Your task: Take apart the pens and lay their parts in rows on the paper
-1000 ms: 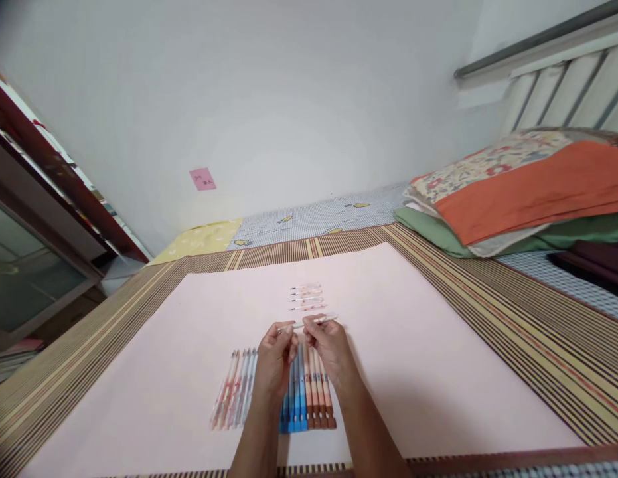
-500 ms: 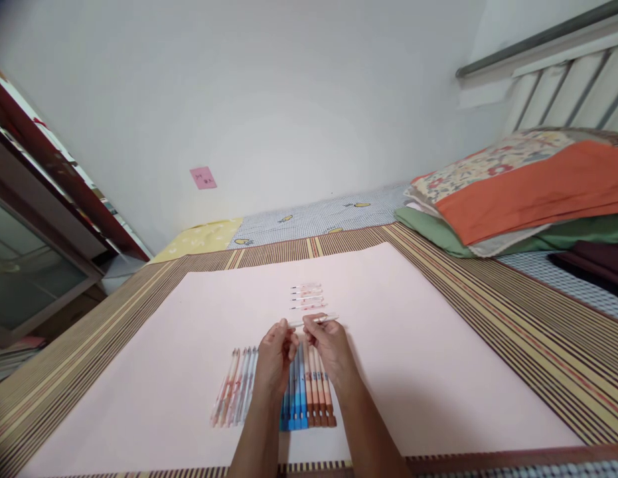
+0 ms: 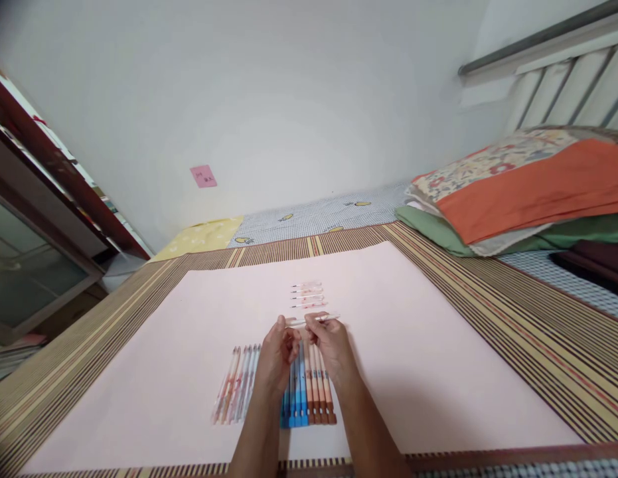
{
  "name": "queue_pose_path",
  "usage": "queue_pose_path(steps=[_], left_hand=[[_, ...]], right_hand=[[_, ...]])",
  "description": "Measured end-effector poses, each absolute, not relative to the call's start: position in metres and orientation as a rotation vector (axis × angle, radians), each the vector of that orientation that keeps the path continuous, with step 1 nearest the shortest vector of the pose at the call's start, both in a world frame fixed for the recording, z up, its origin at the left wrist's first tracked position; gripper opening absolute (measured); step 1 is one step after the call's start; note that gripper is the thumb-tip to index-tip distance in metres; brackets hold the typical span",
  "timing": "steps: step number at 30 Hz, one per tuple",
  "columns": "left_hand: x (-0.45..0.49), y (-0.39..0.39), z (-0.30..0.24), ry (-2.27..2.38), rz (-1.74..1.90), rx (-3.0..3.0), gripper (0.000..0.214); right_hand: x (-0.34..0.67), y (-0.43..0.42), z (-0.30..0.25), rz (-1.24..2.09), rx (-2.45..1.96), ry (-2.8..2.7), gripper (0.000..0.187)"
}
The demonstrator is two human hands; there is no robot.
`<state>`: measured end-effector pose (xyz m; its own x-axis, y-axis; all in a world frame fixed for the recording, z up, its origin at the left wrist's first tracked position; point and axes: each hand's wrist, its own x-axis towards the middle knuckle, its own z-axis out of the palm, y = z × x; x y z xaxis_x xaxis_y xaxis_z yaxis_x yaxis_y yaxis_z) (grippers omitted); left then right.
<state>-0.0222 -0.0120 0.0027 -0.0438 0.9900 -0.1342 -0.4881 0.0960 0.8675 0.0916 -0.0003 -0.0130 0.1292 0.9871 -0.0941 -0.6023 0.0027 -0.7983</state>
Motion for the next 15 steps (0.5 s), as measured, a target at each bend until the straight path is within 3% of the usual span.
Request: queue_pose_path(steps=[15], left_hand=[[-0.0183, -0.0102, 0.0008, 0.821, 1.441, 0.664, 0.046]], right_hand=[[0.0918, -0.0015, -0.0132, 1.352, -0.841, -0.627, 0.041]])
